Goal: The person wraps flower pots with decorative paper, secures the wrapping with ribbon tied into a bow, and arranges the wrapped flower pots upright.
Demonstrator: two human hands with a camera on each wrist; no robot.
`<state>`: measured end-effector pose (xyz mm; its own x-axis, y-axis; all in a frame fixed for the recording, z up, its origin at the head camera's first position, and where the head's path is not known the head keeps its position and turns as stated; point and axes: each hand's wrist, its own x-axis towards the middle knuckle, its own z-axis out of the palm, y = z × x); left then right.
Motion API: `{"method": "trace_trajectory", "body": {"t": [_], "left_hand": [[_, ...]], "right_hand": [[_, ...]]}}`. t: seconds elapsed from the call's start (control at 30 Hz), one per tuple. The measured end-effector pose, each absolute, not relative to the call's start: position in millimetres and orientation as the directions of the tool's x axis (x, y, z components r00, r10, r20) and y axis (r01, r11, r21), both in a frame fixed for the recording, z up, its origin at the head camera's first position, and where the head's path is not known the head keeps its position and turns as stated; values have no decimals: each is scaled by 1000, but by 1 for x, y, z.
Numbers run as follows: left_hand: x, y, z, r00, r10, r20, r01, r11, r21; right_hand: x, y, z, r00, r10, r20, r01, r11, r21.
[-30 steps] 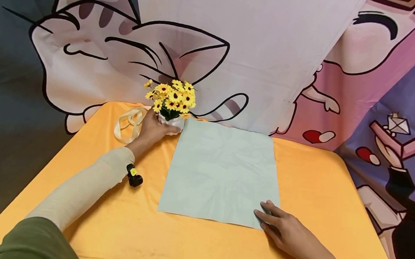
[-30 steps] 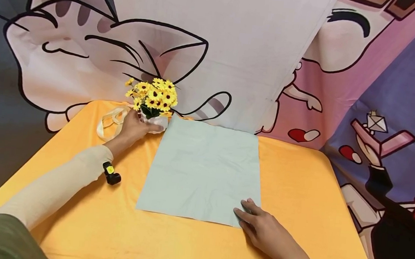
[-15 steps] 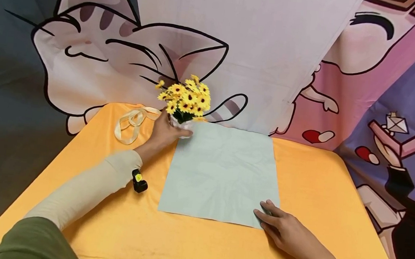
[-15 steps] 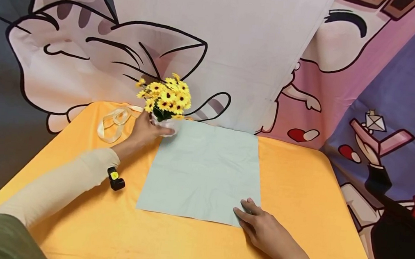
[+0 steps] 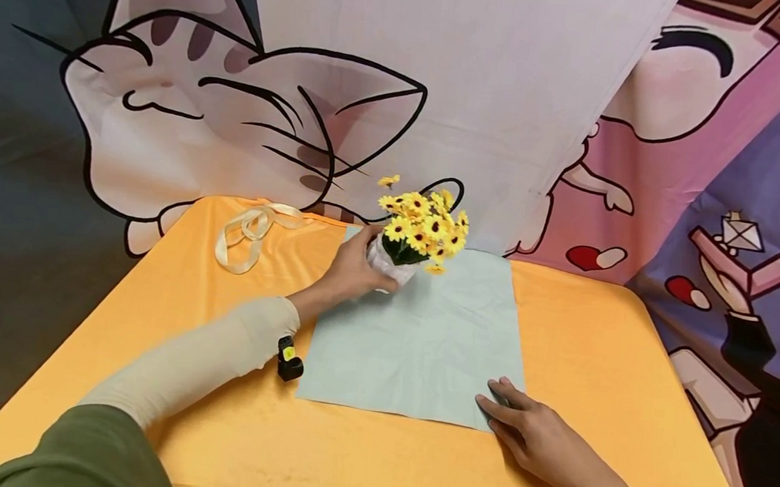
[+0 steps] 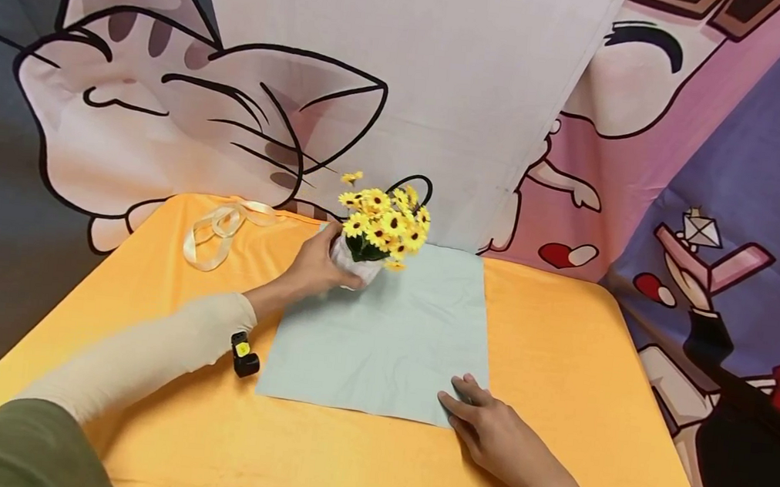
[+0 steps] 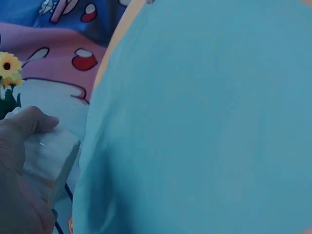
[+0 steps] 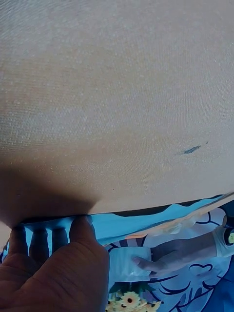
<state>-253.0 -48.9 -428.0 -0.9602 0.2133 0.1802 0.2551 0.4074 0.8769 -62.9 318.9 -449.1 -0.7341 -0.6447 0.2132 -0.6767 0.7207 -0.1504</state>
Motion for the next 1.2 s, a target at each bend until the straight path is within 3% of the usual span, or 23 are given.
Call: {"method": "trace_trajectory", "body": {"t": [0.53,1.2], "left_hand": [[-243,9,-429,-917,369,153,342,526,779],[-238,65,-415,-865,496,73,418,633,651]], "right_hand": [[-66,317,-442,-757,-641,126,-652,731,-199],[-59,316,-445,-755,-638,150,-655,731,-192]]}}
